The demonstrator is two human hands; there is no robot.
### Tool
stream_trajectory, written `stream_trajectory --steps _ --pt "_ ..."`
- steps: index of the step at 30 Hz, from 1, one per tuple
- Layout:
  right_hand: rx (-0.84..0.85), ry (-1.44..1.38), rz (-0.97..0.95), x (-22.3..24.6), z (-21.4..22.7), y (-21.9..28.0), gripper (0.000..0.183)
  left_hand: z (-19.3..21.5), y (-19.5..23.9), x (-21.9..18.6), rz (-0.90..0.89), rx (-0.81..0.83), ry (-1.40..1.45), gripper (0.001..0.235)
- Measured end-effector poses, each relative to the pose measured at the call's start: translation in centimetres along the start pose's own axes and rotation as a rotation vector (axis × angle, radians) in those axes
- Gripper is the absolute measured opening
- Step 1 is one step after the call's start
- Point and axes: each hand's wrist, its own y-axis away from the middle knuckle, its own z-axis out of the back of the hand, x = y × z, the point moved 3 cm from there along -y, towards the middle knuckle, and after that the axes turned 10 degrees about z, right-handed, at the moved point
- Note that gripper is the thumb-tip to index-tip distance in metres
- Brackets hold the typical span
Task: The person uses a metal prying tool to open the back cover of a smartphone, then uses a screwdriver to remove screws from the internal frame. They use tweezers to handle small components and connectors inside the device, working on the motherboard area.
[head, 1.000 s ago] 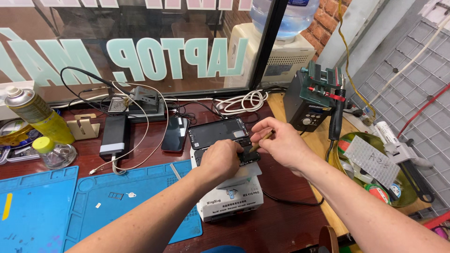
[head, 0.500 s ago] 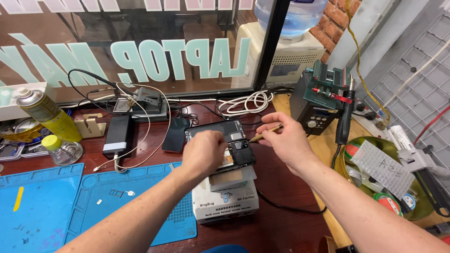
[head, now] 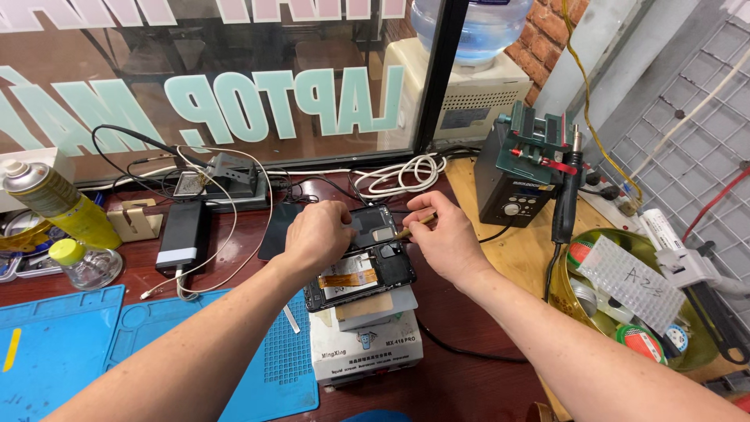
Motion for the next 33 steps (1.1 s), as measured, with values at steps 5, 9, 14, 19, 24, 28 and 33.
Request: stream_trajectory --steps 5,9,14,19,24,28,33 --pt "-0.003 0.198 0.173 1.1 0.1 -0.6 0.019 -1.0 4.3 -0.5 -0.149 0.103 -0.014 0.023" --pt "0.104 0.307 0.255 2.5 -0.2 -1.3 0.015 -1.9 6.2 -0.7 -0.222 0.156 -0.001 0.036" --pt "0.233 0.338 0.303 3.3 -0.9 -2.5 0.014 -2.2 6.1 -0.9 -0.168 0.202 -0.026 0.039" --pt "0.335 0.163 0.285 3.1 -1.6 -3.7 0.016 -2.2 6.1 -0.6 -0.154 0.199 0.022 0.040" --pt "0.386 0.195 0.266 3.0 -1.9 -4.2 0.013 -2.3 6.1 -0.5 -0.151 0.186 0.010 0.039" --pt "0.433 0.240 0.244 2.9 -1.8 -4.6 0.019 -2.4 6.0 -0.5 -0.157 0.181 0.027 0.040" --pt "0.429 0.050 0.124 2.3 -2.6 -5.2 0.027 -2.4 5.9 -0.3 -0.130 0.186 0.035 0.041"
